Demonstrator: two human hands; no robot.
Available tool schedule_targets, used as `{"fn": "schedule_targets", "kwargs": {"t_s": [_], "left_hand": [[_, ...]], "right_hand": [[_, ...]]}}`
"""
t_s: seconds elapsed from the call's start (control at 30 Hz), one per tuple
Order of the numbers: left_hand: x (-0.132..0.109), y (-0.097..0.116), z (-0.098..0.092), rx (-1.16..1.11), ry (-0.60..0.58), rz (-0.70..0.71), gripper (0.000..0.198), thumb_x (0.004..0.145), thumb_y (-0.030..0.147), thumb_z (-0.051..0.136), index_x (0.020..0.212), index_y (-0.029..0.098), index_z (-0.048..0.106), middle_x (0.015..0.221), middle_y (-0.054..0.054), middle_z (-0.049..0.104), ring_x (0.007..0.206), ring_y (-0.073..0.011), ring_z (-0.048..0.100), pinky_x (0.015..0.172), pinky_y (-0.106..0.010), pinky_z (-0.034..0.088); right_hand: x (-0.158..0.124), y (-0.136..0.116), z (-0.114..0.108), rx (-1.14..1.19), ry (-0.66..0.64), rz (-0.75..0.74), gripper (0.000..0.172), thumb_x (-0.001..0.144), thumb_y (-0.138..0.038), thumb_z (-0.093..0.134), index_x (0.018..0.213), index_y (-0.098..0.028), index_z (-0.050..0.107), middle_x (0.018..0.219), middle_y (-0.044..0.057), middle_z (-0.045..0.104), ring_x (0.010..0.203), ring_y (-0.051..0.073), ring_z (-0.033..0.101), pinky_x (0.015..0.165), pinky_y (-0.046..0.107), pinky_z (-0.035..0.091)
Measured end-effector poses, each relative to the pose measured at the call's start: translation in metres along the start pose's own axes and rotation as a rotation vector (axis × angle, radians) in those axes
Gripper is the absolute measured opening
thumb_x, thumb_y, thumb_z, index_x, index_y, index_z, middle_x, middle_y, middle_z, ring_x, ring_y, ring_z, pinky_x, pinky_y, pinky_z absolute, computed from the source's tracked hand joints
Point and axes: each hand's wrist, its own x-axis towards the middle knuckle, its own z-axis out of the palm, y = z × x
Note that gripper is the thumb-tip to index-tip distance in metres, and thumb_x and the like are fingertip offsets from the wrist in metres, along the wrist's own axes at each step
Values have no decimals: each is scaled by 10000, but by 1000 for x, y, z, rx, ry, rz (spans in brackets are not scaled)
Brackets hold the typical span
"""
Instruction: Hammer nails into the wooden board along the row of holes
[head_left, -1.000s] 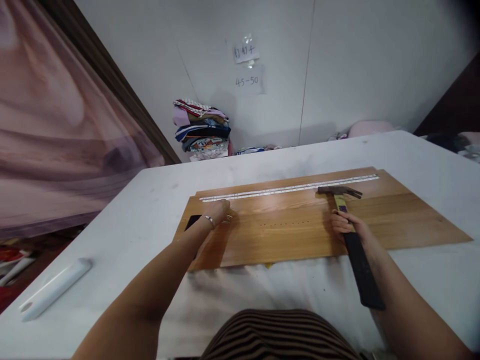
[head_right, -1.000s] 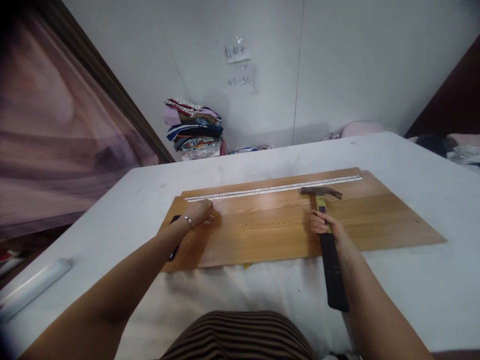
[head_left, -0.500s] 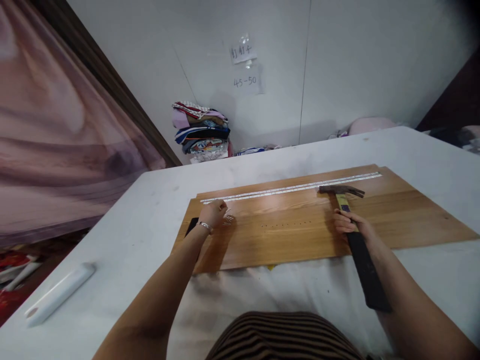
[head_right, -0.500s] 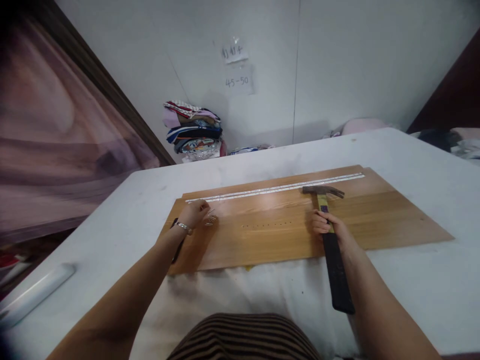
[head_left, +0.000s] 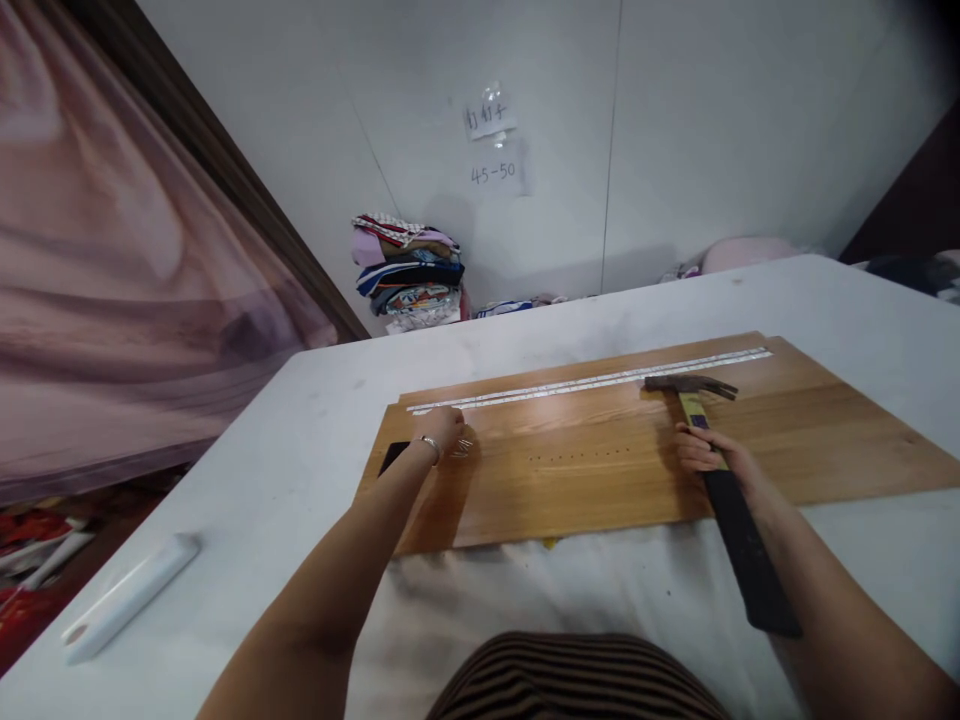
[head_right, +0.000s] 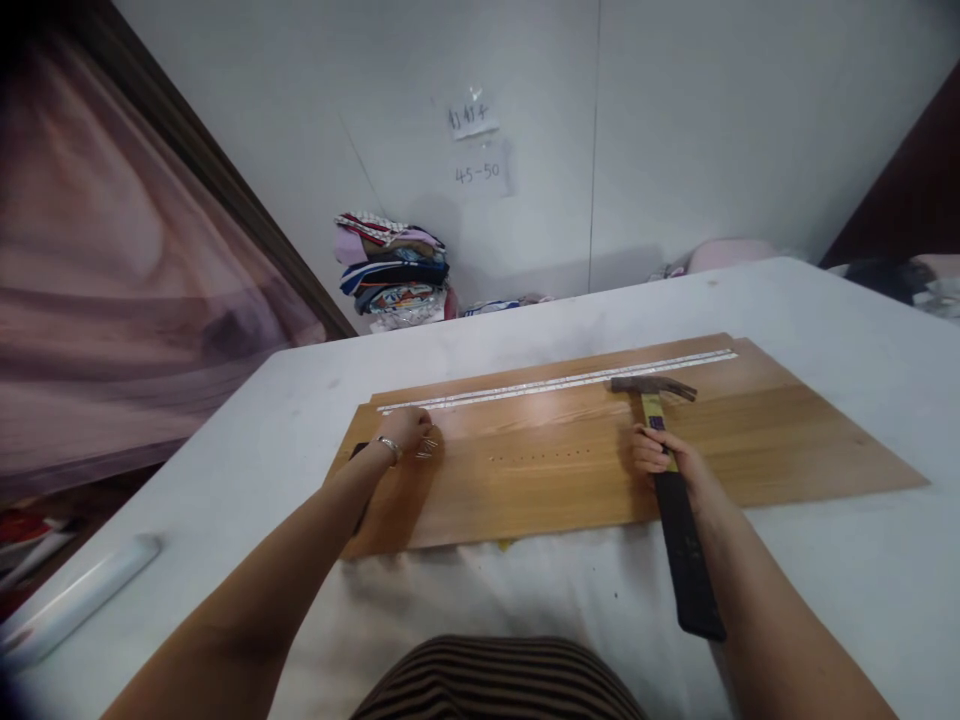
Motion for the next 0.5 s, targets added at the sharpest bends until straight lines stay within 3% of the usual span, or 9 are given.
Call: {"fn": "schedule_targets", "kwargs": {"t_s": [0.13,0.33,0.5], "left_hand": [[7,9,-4,62,-38,28,216,843,165,548,899,141,756,1006,-165,753,957,-246,695,834,-296,508],[15,16,-12,90,-82,40,197,850,154,554,878,128,747,1041,-186,749,929,-246,703,827,-290,522],[13,15,-14,75,-85,23,126,789,131,630,858,112,733,1009,-178,756,883,-244,708,797,-285,523]], "right_hand": [[-1,1,9,-75,-31,-7,118,904,-120,572,939,-231,582,585,-76,388,416,45,375,395,130,447],[-4,4,23,-109,67,-61,116,867,-116,613,908,-217,572,593,-80,364,413,54,376,373,136,436],[2,3,15,-34,-47,-11,142,882,-99,604,856,-214,525,583,-85,403,419,41,392,405,123,448]]}}
